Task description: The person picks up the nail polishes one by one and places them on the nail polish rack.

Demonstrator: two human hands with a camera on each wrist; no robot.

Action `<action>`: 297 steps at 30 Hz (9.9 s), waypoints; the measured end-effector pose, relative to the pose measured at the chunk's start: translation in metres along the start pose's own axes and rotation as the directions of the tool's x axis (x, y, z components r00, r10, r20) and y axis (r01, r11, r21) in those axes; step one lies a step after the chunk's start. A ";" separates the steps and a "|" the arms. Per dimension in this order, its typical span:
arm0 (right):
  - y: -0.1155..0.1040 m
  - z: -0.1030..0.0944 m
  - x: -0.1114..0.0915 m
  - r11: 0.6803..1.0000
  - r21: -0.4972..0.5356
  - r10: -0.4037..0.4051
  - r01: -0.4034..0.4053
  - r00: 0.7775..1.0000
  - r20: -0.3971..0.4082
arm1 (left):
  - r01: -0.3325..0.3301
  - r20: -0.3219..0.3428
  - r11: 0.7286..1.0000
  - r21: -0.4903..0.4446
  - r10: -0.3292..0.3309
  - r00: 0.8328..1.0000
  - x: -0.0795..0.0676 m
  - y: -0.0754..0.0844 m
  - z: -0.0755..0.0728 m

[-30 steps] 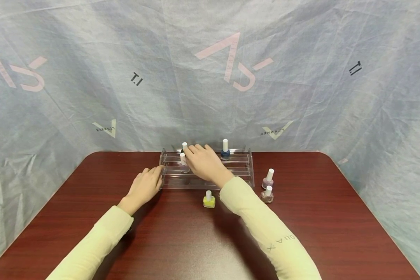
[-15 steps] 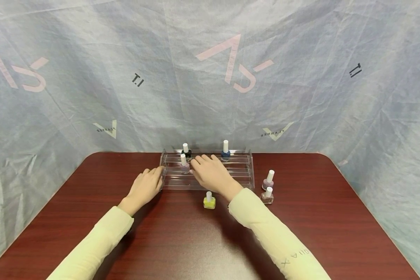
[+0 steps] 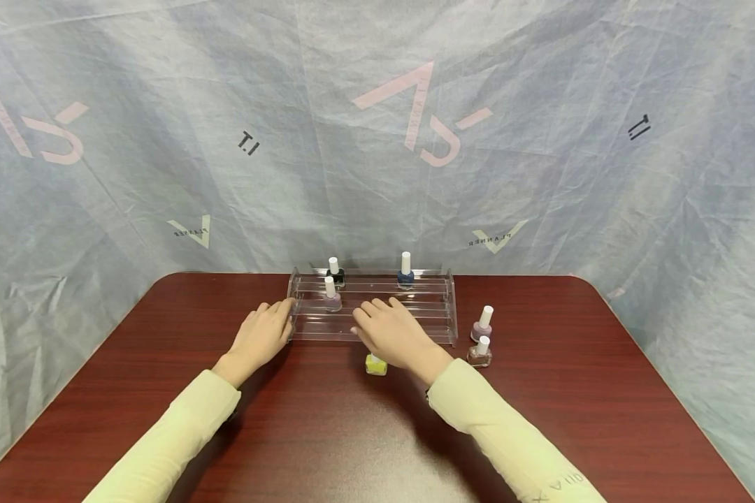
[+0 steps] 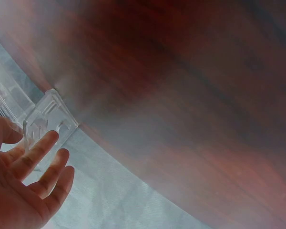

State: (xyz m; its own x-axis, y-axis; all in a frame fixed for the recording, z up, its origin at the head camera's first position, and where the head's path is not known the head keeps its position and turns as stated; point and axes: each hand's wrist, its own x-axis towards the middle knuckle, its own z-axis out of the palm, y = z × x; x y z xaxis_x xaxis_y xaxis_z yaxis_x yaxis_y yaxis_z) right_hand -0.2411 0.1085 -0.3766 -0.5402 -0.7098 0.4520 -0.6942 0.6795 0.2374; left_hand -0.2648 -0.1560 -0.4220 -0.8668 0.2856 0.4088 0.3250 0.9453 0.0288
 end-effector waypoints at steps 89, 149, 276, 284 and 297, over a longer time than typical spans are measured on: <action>0.008 -0.001 -0.037 0.996 0.000 -0.091 0.091 0.996 -0.014 | -0.002 -0.001 1.000 -0.014 0.002 1.000 -0.001 -0.001 0.000; 0.072 -0.010 -0.005 0.985 -0.024 0.174 -0.174 0.985 0.009 | 0.007 0.018 1.000 -0.004 -0.007 1.000 0.000 -0.001 -0.001; 0.074 -0.021 -0.074 0.972 -0.111 0.206 -0.208 0.978 -0.032 | 0.017 0.038 1.000 -0.019 -0.017 0.999 0.000 -0.001 -0.001; 0.071 -0.024 -0.091 0.967 -0.104 0.234 -0.231 0.972 0.019 | 0.019 0.043 1.000 -0.012 -0.018 0.999 0.000 -0.001 -0.001; 0.075 -0.021 -0.120 0.965 -0.103 0.238 -0.240 0.971 -0.034 | 0.019 0.043 1.000 -0.010 -0.018 0.999 0.000 0.000 -0.001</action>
State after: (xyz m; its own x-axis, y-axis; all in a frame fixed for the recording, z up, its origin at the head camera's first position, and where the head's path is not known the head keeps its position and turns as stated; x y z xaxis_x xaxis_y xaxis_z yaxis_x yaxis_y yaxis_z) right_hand -0.2183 0.2489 -0.3949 -0.6731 -0.5213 0.5246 -0.4915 0.8453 0.2094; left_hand -0.2645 -0.1566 -0.4209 -0.8883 0.2748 0.3681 0.3124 0.9488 0.0456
